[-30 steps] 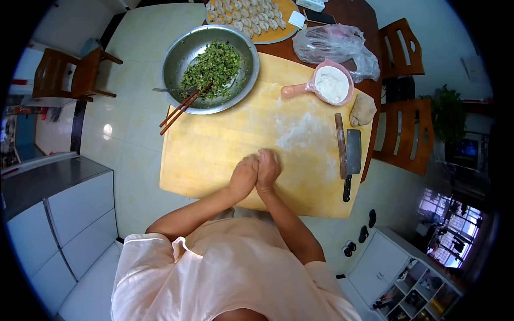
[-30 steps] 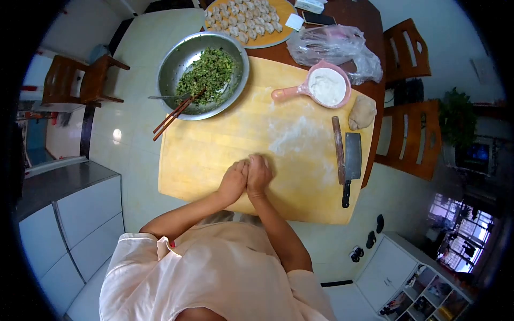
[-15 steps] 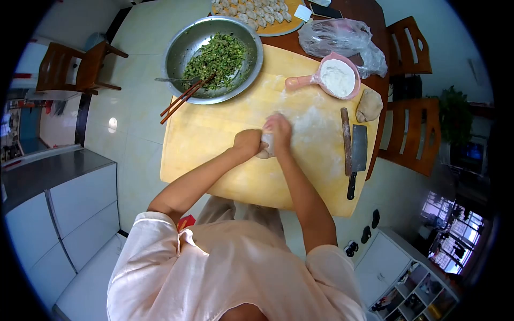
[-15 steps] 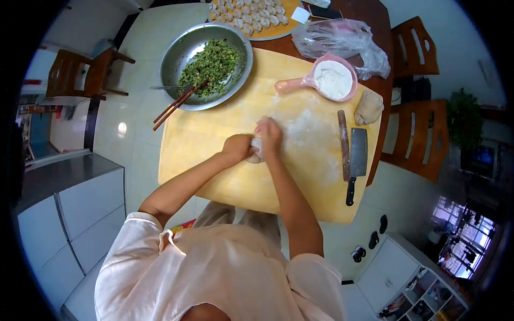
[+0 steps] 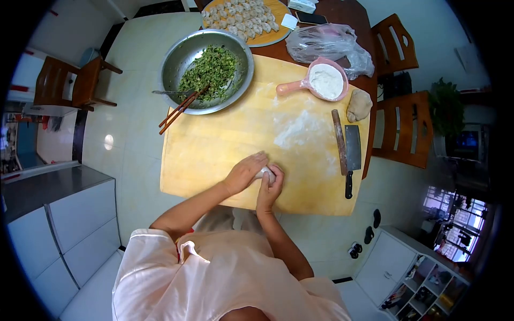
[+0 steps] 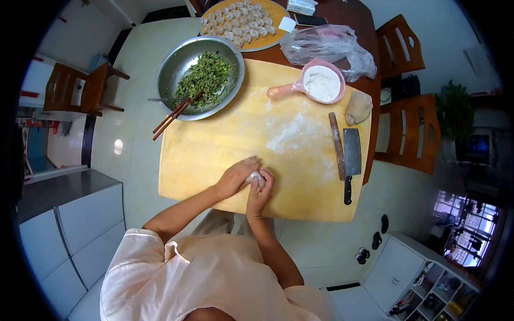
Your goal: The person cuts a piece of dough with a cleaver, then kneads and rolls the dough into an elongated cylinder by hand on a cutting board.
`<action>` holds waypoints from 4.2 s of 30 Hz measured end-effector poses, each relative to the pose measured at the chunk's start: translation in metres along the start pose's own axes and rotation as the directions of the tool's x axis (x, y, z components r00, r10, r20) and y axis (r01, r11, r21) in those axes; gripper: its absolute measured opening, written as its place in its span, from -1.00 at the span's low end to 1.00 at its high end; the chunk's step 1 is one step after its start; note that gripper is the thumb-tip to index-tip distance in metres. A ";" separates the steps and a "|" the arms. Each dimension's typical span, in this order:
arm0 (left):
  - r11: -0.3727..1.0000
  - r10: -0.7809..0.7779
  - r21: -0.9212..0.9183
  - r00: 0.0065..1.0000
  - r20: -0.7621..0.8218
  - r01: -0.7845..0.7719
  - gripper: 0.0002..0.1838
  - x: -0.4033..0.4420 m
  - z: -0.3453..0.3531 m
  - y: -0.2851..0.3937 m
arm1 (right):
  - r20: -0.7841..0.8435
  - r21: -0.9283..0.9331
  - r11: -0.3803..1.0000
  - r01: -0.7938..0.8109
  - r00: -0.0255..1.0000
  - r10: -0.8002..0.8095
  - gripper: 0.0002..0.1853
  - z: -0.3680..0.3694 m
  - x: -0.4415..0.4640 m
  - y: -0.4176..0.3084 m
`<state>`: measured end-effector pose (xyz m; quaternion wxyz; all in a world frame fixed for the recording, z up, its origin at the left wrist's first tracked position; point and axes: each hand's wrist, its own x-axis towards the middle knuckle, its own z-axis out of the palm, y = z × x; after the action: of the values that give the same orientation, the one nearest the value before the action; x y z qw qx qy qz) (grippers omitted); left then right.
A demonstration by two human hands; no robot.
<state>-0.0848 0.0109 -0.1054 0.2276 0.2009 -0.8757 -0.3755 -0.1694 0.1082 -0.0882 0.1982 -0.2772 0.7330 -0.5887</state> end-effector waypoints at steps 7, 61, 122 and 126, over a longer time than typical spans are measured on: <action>0.998 0.008 -0.067 0.999 0.037 -0.006 -0.52 0.040 0.011 -0.040 | -0.033 -0.034 0.997 0.069 0.997 -0.070 -0.78 0.017 0.050 0.036; 0.910 -0.284 -0.293 0.956 0.077 0.294 -0.49 0.022 -0.024 0.030 | 0.410 -0.582 0.727 0.365 0.903 -0.126 -0.52 -0.081 0.098 0.043; 0.990 0.007 0.132 0.943 0.333 -0.054 -0.49 0.108 0.067 0.065 | -0.142 -0.118 0.993 0.015 0.989 -0.032 -0.55 -0.107 0.061 0.039; 0.913 0.245 0.256 0.928 0.281 -0.318 -0.60 0.130 0.090 0.040 | -0.185 -0.126 0.991 -0.037 0.983 0.013 -0.58 -0.106 0.075 0.063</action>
<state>-0.2480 0.0191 -0.0989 0.1380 0.0561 -0.9631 -0.2242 -0.3039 0.1498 -0.1229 0.1187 -0.2250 0.7881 -0.5605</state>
